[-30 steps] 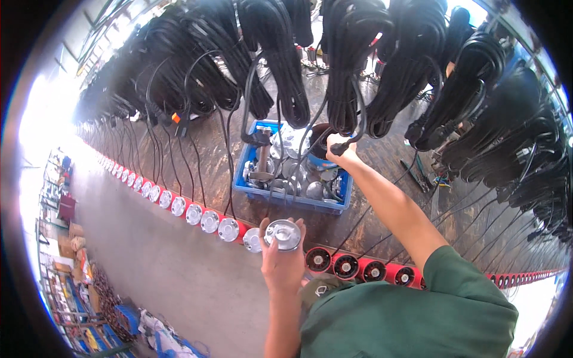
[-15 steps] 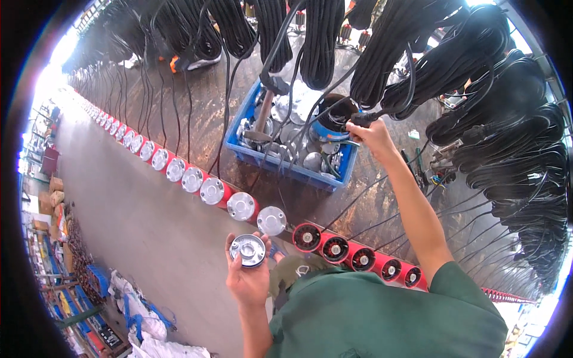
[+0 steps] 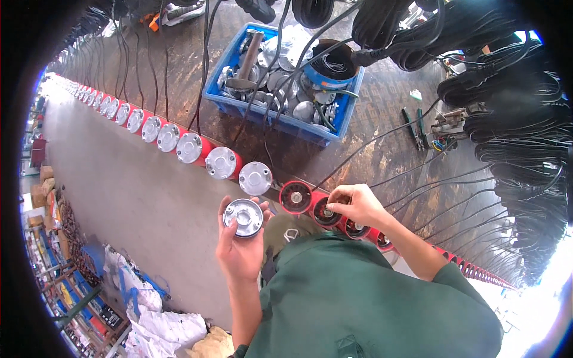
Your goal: The person places a circular metal component into a red cylindrical housing and tightens it using a small handheld screwdriver, repeating this process for several units in a line.
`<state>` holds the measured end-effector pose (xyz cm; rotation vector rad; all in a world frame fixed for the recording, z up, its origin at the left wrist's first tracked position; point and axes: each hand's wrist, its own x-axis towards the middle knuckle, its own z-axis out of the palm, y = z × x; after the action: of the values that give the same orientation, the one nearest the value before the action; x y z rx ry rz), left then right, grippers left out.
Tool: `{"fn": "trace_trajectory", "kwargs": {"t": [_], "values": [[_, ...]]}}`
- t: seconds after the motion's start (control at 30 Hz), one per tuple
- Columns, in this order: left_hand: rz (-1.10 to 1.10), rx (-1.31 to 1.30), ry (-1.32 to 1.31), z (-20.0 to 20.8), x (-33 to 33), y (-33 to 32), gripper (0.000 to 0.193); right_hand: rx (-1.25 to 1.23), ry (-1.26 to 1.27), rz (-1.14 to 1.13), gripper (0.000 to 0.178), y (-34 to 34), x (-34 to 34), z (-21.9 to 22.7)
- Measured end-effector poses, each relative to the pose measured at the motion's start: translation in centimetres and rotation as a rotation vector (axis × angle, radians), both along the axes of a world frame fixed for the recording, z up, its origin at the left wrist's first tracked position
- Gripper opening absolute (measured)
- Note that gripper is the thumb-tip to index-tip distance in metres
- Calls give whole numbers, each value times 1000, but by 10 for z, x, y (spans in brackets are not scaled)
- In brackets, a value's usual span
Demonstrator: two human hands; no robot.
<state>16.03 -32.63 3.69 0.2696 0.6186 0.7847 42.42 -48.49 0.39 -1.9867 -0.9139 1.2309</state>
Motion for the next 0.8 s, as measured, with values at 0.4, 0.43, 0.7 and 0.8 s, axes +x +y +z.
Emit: {"fn": "trace_trajectory", "kwargs": {"t": [0.4,0.43,0.7,0.8], "values": [[27,-62,15,4,-4,-3,56,137,390,-280,13,17,15,20],[33,-68,14,3,-5,-4,56,144,365,-277,13,20,11,18],[49,-76,49,-5,-10,-13,55,664,-494,296,19,56,-22,-10],[57,-72,54,-6,-12,-15,54,677,-654,433,30,61,-23,-16]]}}
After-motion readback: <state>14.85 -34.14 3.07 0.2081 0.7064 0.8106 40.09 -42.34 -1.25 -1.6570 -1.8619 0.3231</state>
